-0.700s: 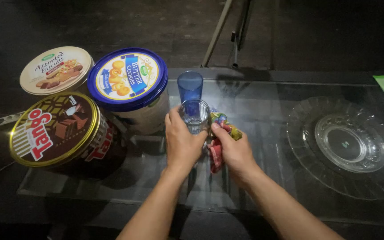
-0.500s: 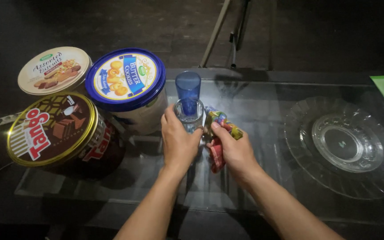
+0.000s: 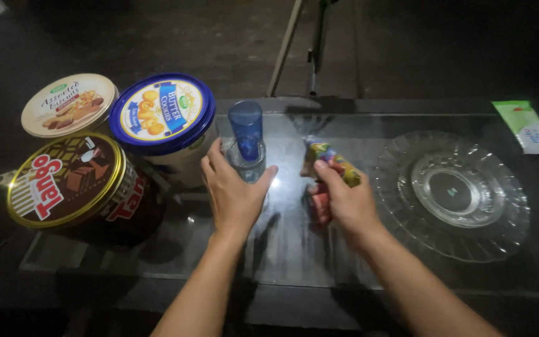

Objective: Unwrapping individual snacks and placing them into a small glass bowl.

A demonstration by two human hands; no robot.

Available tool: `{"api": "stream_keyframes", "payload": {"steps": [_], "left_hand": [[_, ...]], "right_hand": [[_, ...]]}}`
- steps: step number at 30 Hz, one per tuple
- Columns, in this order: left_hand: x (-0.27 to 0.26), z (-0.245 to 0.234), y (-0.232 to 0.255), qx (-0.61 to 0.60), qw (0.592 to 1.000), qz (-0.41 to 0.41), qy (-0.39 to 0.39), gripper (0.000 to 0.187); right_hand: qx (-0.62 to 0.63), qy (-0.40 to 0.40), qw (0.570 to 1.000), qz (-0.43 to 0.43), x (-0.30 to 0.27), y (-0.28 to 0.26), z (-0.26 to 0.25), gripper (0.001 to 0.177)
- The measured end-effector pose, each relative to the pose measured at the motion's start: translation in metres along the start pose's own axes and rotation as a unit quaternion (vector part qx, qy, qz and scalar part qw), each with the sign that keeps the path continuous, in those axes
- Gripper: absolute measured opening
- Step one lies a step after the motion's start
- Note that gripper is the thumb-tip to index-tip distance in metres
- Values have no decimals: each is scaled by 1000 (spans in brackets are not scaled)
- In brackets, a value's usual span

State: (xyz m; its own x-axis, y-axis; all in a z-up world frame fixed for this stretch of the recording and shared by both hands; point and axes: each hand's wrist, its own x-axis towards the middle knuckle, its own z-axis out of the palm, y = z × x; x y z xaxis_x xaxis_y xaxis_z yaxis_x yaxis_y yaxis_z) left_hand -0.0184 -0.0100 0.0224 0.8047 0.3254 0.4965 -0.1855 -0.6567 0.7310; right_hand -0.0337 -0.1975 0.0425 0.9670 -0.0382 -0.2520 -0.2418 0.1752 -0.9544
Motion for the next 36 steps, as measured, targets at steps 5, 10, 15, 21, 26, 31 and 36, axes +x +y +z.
{"api": "stream_keyframes", "payload": {"steps": [5,10,15,21,26,31,36], "left_hand": [[-16,18,36,58,994,71,63,95],[-53,79,77,-150,981,121,-36,73],[-75,136,112,-223,945,7,-237,75],[-81,184,101,-188,927,-89,-311,81],[-80,192,114,-171,924,-77,-332,79],[-76,200,135,-107,922,-74,-365,75],[-74,218,144,-64,935,-84,-337,74]], "right_hand": [[-47,62,990,-119,-3,-11,-51,22],[-81,145,975,-149,-9,-30,-114,20],[-321,264,903,-111,-25,-53,-164,20],[-546,286,766,-183,2,-15,-253,33],[-534,309,767,-178,16,9,-289,55],[-528,279,796,-99,8,1,-285,49],[-499,317,802,-84,16,6,-294,49]]}}
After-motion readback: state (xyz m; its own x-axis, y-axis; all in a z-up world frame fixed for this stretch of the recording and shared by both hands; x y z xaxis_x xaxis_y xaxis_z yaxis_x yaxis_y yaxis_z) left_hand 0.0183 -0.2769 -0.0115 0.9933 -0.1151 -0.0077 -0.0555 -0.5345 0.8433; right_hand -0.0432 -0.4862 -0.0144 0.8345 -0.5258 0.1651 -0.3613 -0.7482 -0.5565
